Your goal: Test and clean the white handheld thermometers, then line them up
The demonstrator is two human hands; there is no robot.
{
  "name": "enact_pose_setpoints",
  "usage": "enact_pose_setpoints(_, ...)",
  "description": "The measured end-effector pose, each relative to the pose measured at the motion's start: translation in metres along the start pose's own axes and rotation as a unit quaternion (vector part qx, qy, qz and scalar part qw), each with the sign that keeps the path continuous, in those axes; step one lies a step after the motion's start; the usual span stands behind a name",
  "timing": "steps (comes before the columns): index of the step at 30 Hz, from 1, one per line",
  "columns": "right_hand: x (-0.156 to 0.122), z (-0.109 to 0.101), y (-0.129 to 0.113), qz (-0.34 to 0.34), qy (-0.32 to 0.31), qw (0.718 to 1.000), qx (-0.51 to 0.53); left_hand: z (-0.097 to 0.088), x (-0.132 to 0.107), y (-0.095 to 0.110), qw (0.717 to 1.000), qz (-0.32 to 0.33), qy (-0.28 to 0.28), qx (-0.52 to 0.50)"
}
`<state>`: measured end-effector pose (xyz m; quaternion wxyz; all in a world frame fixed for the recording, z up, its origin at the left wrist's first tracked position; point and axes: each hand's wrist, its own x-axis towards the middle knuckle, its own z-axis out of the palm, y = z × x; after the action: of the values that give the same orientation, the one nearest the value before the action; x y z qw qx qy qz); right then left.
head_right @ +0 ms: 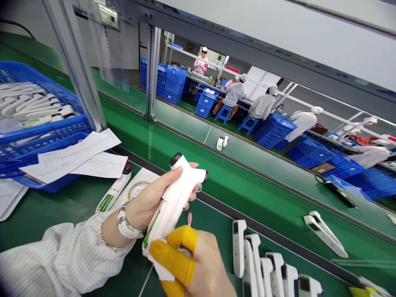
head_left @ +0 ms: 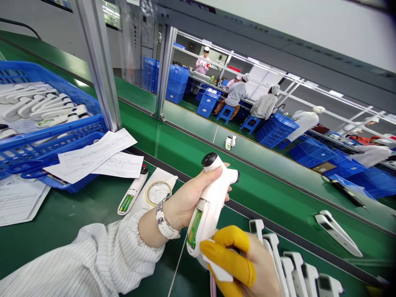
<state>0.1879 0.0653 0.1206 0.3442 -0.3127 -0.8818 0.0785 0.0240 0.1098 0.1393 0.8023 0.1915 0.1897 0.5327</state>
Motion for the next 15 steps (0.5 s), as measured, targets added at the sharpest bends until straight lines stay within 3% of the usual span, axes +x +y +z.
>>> enact_pose_setpoints(5, 0.0027, -0.0008, 0.0014, -0.030, 0.013, 0.999, 0.001, 0.0023, -0.0016, -0.0011, 1.000, 0.007, 0.016, 0.006)
enact_pose_setpoints(9, -0.0027, -0.0019, 0.0006, 0.010, -0.017, 1.000, 0.014, 0.0031, -0.0024, -0.0021, 1.000, 0.003, 0.007, 0.012)
enact_pose_setpoints(13, -0.0020, -0.0020, 0.0005, -0.054, 0.018, 0.998, 0.000, 0.0021, -0.0026, -0.0026, 1.000, 0.010, 0.010, 0.003)
enact_pose_setpoints(15, -0.0001, -0.0026, -0.0003, -0.052, 0.022, 0.998, 0.000, 0.0015, -0.0027, -0.0032, 1.000, 0.011, 0.003, 0.002)
